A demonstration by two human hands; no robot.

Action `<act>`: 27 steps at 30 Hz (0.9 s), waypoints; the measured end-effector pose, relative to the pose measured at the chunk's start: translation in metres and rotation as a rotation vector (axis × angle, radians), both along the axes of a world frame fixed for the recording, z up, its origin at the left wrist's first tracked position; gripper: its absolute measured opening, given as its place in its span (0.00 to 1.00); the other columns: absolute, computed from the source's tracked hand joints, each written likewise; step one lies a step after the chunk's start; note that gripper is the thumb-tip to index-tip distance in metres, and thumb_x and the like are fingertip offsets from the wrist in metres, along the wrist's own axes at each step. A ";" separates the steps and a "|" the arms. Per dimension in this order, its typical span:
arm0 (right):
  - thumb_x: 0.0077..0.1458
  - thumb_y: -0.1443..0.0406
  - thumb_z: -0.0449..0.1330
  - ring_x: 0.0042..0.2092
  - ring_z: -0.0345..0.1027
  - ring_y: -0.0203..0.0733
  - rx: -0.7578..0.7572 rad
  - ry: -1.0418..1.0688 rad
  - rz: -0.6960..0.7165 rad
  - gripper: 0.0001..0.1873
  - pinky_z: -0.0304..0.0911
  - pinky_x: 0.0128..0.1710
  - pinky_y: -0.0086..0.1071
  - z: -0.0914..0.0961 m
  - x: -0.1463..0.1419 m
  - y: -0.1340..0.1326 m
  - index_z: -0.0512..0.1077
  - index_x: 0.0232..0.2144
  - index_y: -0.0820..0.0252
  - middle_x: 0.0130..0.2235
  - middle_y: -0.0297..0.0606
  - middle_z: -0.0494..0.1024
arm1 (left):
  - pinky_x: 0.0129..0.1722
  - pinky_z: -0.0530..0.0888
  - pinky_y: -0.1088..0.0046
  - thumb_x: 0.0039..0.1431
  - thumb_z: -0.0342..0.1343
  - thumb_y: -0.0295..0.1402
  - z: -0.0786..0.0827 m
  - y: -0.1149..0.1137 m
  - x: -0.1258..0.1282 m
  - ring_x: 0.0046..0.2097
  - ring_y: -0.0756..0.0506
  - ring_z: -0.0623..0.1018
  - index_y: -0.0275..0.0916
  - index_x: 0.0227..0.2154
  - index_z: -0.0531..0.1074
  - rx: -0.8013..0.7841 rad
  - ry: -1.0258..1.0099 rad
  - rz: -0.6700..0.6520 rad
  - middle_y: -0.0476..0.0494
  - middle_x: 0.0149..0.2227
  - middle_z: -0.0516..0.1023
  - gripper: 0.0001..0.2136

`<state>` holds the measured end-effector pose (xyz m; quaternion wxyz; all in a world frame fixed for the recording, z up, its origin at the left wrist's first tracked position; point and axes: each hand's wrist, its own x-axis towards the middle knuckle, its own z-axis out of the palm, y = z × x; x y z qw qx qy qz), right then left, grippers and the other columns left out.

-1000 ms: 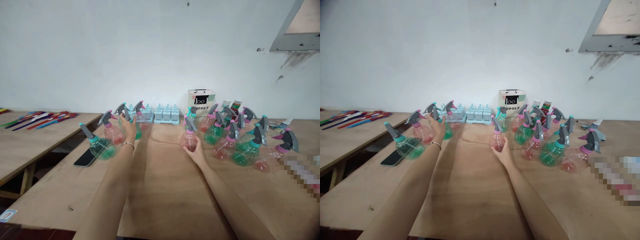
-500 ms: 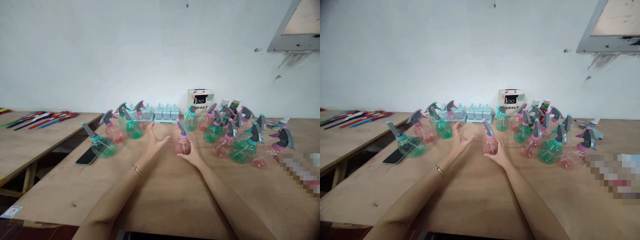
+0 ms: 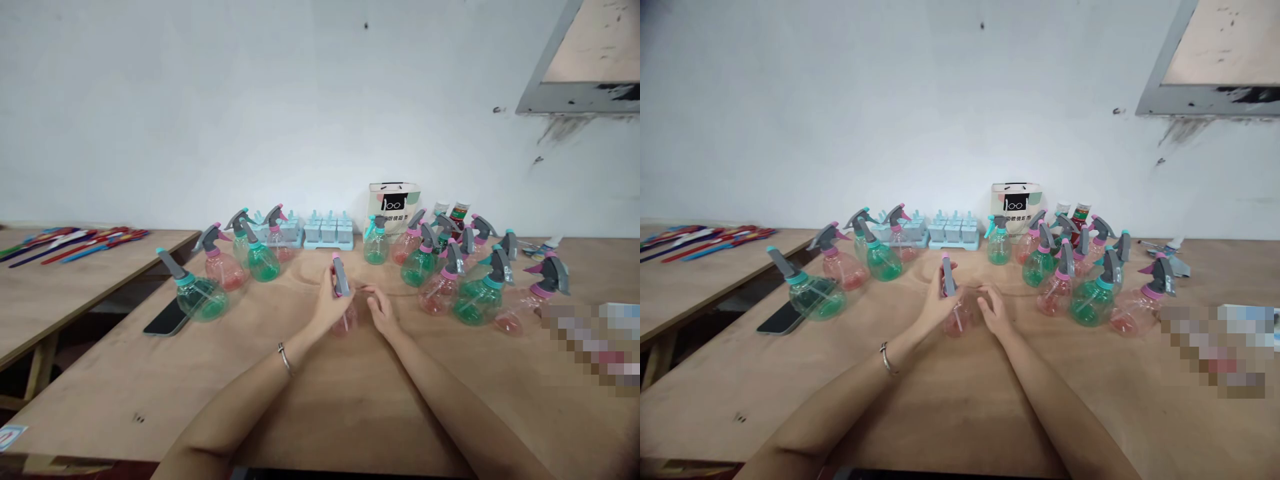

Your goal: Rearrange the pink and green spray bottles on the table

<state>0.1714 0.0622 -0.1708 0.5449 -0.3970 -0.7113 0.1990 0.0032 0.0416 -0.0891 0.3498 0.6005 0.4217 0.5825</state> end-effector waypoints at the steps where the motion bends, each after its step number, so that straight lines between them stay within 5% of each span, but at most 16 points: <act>1: 0.64 0.45 0.48 0.54 0.69 0.52 -0.030 0.057 -0.096 0.24 0.62 0.58 0.48 0.000 0.001 0.010 0.69 0.46 0.55 0.49 0.46 0.75 | 0.47 0.74 0.65 0.48 0.60 0.30 0.002 0.001 -0.002 0.46 0.44 0.77 0.41 0.50 0.66 0.023 0.000 -0.004 0.38 0.54 0.74 0.24; 8: 0.45 0.44 0.66 0.67 0.53 0.63 -0.162 0.145 -0.570 0.50 0.50 0.66 0.53 0.029 0.012 0.116 0.54 0.60 0.69 0.63 0.65 0.61 | 0.56 0.71 0.60 0.51 0.57 0.29 0.010 0.017 -0.014 0.52 0.42 0.78 0.40 0.47 0.73 0.107 0.005 -0.254 0.41 0.47 0.79 0.18; 14: 0.40 0.49 0.70 0.68 0.52 0.65 -0.127 0.181 -0.652 0.58 0.50 0.66 0.54 0.040 0.010 0.161 0.48 0.63 0.72 0.65 0.70 0.57 | 0.46 0.75 0.69 0.56 0.61 0.34 0.020 0.018 -0.028 0.54 0.41 0.75 0.43 0.58 0.69 0.100 0.129 -0.537 0.39 0.51 0.77 0.25; 19: 0.39 0.51 0.70 0.66 0.56 0.64 -0.125 0.194 -0.644 0.53 0.53 0.65 0.54 0.028 0.006 0.144 0.55 0.60 0.71 0.62 0.67 0.63 | 0.38 0.75 0.71 0.51 0.66 0.36 0.026 0.017 -0.040 0.40 0.47 0.76 0.47 0.62 0.66 0.024 0.269 -0.597 0.42 0.50 0.77 0.33; 22: 0.39 0.47 0.70 0.64 0.59 0.61 -0.114 0.202 -0.499 0.51 0.56 0.63 0.53 0.017 0.008 0.113 0.56 0.59 0.65 0.61 0.60 0.66 | 0.36 0.74 0.70 0.50 0.67 0.36 0.031 0.018 -0.045 0.32 0.50 0.72 0.46 0.55 0.72 -0.049 0.288 -0.548 0.47 0.41 0.79 0.28; 27: 0.37 0.45 0.71 0.61 0.65 0.58 -0.161 0.194 -0.276 0.51 0.60 0.62 0.54 0.004 0.024 0.047 0.58 0.58 0.58 0.58 0.53 0.70 | 0.49 0.74 0.64 0.49 0.67 0.37 0.053 0.012 -0.055 0.41 0.43 0.79 0.39 0.38 0.78 -0.126 0.077 -0.562 0.43 0.37 0.81 0.13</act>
